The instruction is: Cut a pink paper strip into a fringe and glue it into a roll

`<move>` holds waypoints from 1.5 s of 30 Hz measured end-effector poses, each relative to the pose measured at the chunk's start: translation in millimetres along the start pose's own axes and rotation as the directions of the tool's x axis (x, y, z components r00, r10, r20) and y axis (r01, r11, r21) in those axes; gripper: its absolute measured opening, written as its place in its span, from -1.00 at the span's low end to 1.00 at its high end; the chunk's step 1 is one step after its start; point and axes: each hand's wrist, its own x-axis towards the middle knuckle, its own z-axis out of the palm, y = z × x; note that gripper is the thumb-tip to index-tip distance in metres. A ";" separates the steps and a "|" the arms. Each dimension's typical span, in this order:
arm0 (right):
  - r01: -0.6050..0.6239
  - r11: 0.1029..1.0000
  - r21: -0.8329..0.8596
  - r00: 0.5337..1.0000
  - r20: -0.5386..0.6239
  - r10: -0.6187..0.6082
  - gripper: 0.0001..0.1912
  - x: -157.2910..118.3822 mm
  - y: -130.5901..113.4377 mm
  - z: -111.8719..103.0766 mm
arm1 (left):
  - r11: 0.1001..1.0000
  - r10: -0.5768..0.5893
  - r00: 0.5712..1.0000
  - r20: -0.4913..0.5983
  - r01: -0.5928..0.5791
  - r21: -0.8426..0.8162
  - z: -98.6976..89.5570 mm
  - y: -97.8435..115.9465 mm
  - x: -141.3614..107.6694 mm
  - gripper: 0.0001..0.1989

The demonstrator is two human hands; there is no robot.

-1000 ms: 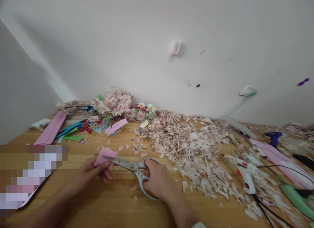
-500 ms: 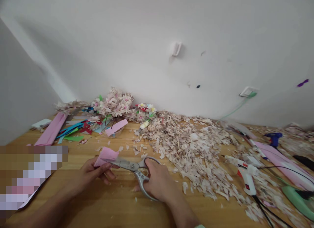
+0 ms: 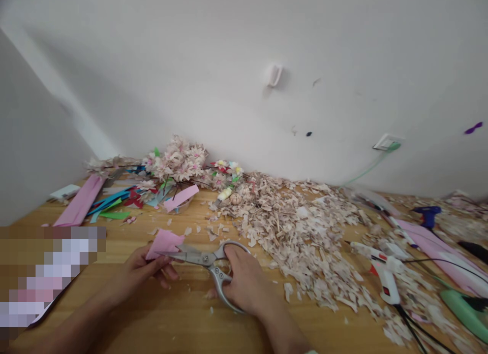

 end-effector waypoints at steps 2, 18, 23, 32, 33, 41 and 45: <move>-0.002 1.000 0.006 1.000 0.012 0.002 -0.56 -0.5 -0.3 0.9 | 1.000 -0.004 1.000 0.002 0.004 0.006 0.3 -0.1 0.0 -0.67; -0.031 0.999 0.039 0.999 0.025 0.030 -0.57 -0.3 4.4 4.8 | 0.999 -0.054 0.997 -0.058 0.054 -0.003 3.5 4.2 -0.4 -0.64; -0.033 0.999 0.021 0.999 0.023 0.033 -0.58 -1.2 5.6 5.6 | 0.999 -0.048 0.997 -0.067 0.048 -0.006 3.3 3.7 1.4 -0.64; -0.018 0.999 0.035 1.000 0.024 0.017 -0.54 0.8 0.4 0.9 | 1.000 -0.018 0.999 -0.049 0.017 -0.014 1.4 1.9 -0.2 -0.64; -0.019 0.999 0.033 1.000 0.025 0.018 -0.53 1.1 0.4 1.0 | 1.000 -0.019 0.999 -0.051 0.018 -0.015 1.4 1.7 0.0 -0.64; -0.024 0.999 0.023 0.999 0.035 0.023 -0.55 -0.9 -0.4 2.6 | 0.999 -0.045 0.996 -0.073 0.044 -0.012 3.8 3.6 0.5 -0.64; -0.033 0.999 0.009 0.999 0.030 0.033 -0.56 -1.6 0.6 3.6 | 0.998 -0.055 0.995 -0.081 0.054 -0.010 5.2 5.7 0.9 -0.63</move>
